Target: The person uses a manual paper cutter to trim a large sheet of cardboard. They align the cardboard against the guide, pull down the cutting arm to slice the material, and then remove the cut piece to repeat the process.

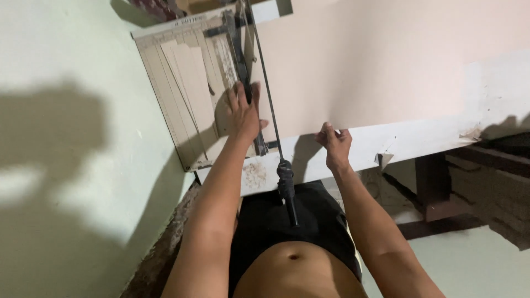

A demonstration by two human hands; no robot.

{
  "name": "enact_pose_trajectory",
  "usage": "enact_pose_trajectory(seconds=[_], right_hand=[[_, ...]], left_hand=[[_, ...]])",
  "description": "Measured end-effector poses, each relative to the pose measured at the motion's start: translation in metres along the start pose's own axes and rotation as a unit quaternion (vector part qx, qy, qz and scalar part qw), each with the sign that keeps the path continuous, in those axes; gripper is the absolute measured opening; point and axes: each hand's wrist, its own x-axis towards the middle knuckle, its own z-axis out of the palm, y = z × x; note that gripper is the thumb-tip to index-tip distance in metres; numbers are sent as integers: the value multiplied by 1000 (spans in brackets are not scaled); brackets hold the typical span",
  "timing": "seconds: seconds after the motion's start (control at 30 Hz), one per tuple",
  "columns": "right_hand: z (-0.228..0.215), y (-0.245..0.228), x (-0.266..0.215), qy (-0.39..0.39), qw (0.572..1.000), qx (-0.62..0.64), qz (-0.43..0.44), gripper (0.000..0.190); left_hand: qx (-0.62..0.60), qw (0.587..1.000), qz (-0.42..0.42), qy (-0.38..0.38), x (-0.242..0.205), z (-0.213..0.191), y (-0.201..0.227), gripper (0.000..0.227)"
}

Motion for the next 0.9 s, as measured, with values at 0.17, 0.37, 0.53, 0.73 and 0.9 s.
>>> enact_pose_trajectory(seconds=[0.17, 0.37, 0.53, 0.73, 0.9], right_hand=[[9, -8, 3, 4, 1000, 6, -8, 24], [6, -29, -3, -15, 997, -72, 29, 48], [9, -83, -50, -121, 902, -407, 82, 49], [80, -191, -217, -221, 800, -557, 28, 101], [60, 3, -154, -215, 694, -685, -55, 88]], left_hand=[[40, 999, -6, -6, 11, 7, -4, 114], [115, 991, -49, -53, 18, 6, 7, 119], [136, 987, -63, -65, 28, 17, 4, 120], [156, 985, -50, -49, 18, 8, 10, 111], [102, 990, -49, -80, 23, 6, 6, 118]])
